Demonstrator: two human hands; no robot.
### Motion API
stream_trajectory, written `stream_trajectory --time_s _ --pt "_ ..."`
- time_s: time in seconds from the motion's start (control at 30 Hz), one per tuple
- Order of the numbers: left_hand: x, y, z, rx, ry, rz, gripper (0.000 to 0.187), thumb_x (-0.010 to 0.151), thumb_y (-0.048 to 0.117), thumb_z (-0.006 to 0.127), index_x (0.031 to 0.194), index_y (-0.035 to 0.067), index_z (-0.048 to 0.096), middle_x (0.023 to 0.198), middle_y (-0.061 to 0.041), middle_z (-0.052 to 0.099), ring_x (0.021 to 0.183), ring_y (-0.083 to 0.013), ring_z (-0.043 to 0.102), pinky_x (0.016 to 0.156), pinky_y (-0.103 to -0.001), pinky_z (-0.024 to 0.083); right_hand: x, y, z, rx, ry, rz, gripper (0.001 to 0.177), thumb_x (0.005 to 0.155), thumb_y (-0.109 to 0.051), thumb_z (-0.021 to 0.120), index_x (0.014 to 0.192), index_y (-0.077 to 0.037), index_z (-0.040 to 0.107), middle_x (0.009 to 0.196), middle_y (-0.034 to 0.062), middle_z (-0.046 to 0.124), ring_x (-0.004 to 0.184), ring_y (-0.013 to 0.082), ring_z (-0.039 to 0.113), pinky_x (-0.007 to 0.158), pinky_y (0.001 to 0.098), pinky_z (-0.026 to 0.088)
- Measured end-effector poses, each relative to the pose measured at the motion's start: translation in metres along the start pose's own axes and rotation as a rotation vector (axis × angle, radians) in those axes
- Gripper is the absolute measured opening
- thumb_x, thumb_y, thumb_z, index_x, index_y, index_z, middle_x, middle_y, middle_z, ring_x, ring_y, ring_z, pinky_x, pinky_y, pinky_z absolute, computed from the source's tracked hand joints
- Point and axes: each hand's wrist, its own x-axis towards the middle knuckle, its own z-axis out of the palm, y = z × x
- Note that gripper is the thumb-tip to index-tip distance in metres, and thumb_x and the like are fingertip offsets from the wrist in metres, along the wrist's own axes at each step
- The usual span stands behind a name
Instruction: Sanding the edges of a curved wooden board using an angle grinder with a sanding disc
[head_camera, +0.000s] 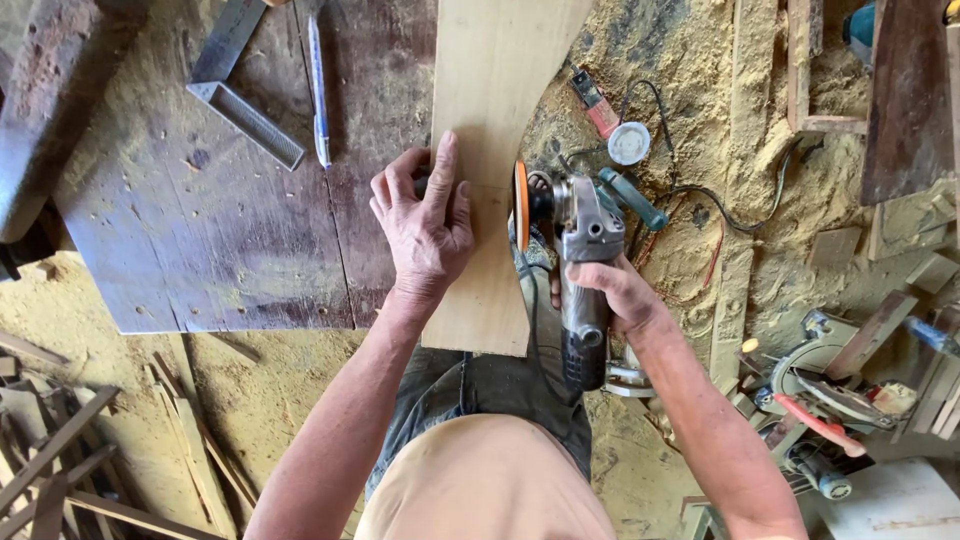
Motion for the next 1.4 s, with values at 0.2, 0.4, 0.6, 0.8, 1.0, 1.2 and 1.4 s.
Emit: stream_trajectory --time_s 0.2,0.4,0.6,0.8,1.0,1.2,1.4 --pt "0.002 0.002 -0.004 -0.015 -0.021 -0.011 0.052 0.101 0.029 0.065 0.151 0.032 0.052 0.126 -0.005 0.05 0.113 -0.0295 0.05 0.088 -0.04 0.04 -0.015 0.016 -0.005 -0.037 0.0 0.033 0.025 0.077 -0.014 0.074 0.098 -0.006 0.062 0.073 0.0169 0.069 0.059 0.0278 0.072 0.057 0.0418 0.063" --pt "0.0 0.002 -0.003 0.018 -0.019 -0.019 0.051 0.102 0.032 0.062 0.152 0.034 0.05 0.127 -0.003 0.05 0.114 -0.0278 0.049 0.088 -0.04 0.041 -0.018 0.018 -0.012 -0.052 -0.033 0.024 0.025 0.076 -0.015 0.075 0.093 -0.001 0.065 0.072 0.024 0.07 0.055 0.034 0.072 0.049 0.0447 0.062" --pt "0.0 0.002 -0.003 0.019 -0.028 -0.018 0.052 0.103 0.032 0.062 0.153 0.035 0.049 0.127 -0.003 0.049 0.114 -0.0276 0.049 0.087 -0.04 0.041 -0.021 0.023 -0.015 -0.04 -0.052 0.051 0.02 0.075 -0.01 0.074 0.09 0.001 0.066 0.068 0.0243 0.068 0.055 0.0354 0.072 0.051 0.0448 0.062" --pt "0.0 0.002 -0.004 0.026 -0.03 -0.013 0.051 0.104 0.033 0.06 0.153 0.034 0.048 0.127 -0.004 0.049 0.114 -0.0283 0.049 0.087 -0.04 0.041 -0.03 0.03 -0.024 -0.089 -0.045 0.069 0.025 0.072 -0.009 0.075 0.092 0.003 0.067 0.065 0.0239 0.067 0.054 0.0351 0.071 0.051 0.0459 0.062" --pt "0.0 0.001 -0.005 0.018 -0.039 -0.008 0.052 0.103 0.032 0.062 0.154 0.034 0.048 0.127 -0.004 0.049 0.114 -0.0286 0.049 0.087 -0.04 0.041 -0.045 0.017 -0.01 -0.124 0.109 0.1 0.041 0.068 -0.011 0.079 0.105 0.0 0.065 0.075 0.0175 0.068 0.059 0.0311 0.069 0.057 0.0493 0.061" --pt "0.001 0.002 -0.004 0.011 -0.04 -0.019 0.053 0.103 0.032 0.063 0.153 0.034 0.049 0.127 -0.003 0.05 0.114 -0.0283 0.049 0.088 -0.041 0.042 -0.005 0.0 -0.015 -0.04 0.003 -0.004 0.041 0.073 -0.021 0.079 0.108 -0.007 0.065 0.081 0.0174 0.071 0.067 0.0317 0.072 0.064 0.0488 0.064" --pt "0.0 0.001 -0.004 -0.003 -0.049 -0.025 0.053 0.103 0.031 0.063 0.153 0.033 0.049 0.128 -0.004 0.049 0.116 -0.0281 0.049 0.088 -0.041 0.041 -0.01 -0.003 0.001 -0.028 -0.043 0.009 0.033 0.073 -0.016 0.076 0.1 -0.002 0.063 0.071 0.0214 0.067 0.06 0.0339 0.072 0.056 0.0452 0.062"
